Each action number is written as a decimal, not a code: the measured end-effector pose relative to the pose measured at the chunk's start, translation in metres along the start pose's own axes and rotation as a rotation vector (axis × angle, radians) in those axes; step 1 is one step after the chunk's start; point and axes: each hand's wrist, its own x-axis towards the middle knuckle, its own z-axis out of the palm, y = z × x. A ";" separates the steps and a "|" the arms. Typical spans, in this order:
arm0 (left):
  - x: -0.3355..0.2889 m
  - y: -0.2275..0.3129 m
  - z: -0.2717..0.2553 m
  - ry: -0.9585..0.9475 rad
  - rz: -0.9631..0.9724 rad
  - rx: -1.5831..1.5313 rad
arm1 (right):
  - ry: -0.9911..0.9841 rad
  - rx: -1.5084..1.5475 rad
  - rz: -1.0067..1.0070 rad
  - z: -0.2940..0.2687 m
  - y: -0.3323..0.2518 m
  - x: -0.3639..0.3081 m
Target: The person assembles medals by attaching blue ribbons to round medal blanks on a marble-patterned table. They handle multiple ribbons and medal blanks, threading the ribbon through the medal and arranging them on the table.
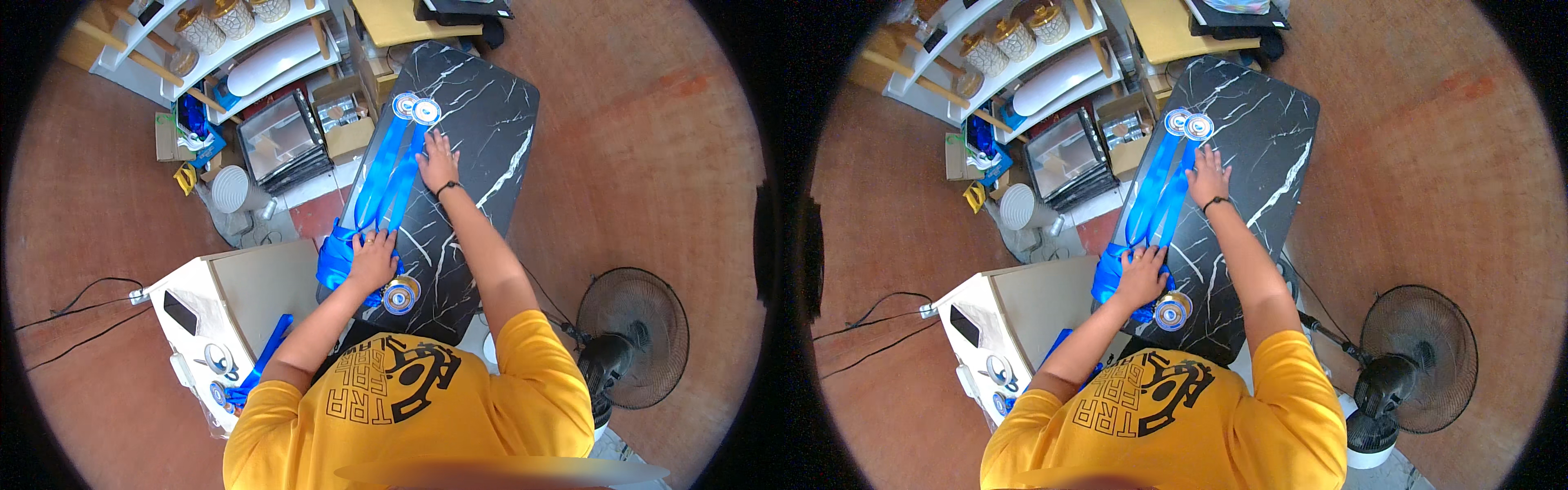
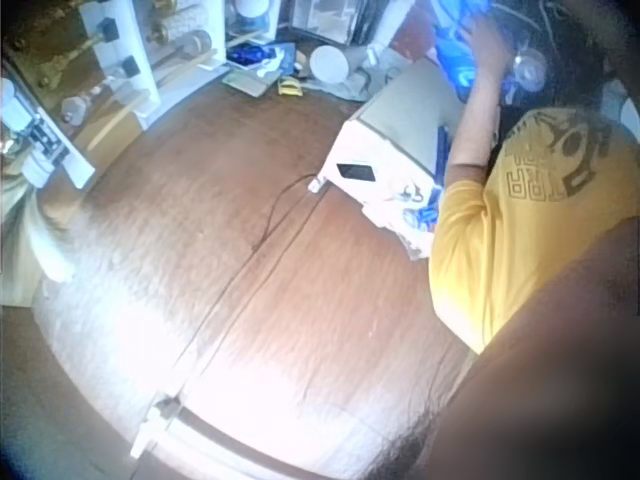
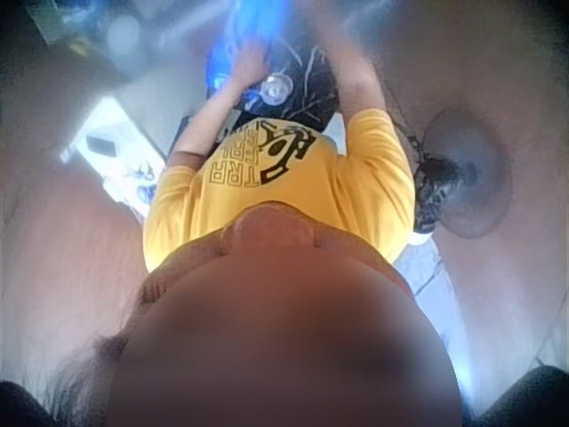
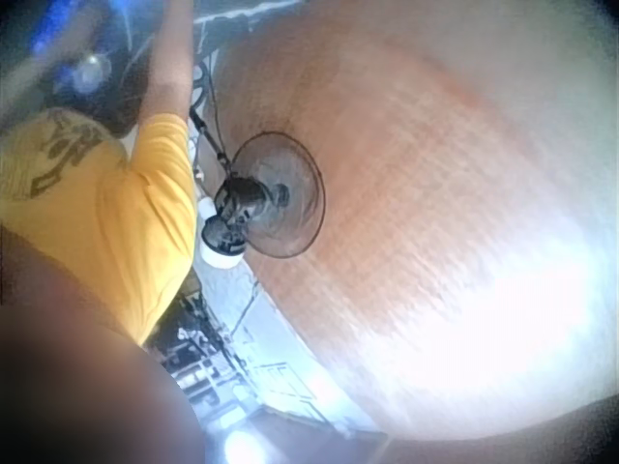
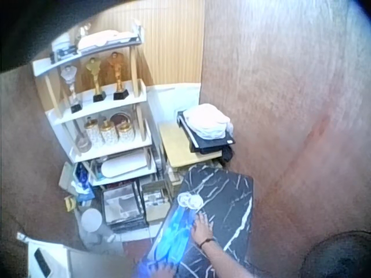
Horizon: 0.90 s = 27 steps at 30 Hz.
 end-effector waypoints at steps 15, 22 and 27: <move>-0.002 0.013 -0.002 -0.029 0.008 -0.092 | -0.077 -0.151 -0.006 0.008 0.010 0.066; -0.004 0.014 0.001 -0.018 0.024 -0.106 | -0.080 -0.147 -0.015 0.009 0.013 0.065; -0.006 0.017 -0.001 -0.058 -0.009 -0.116 | -0.062 -0.145 -0.035 0.006 0.012 0.065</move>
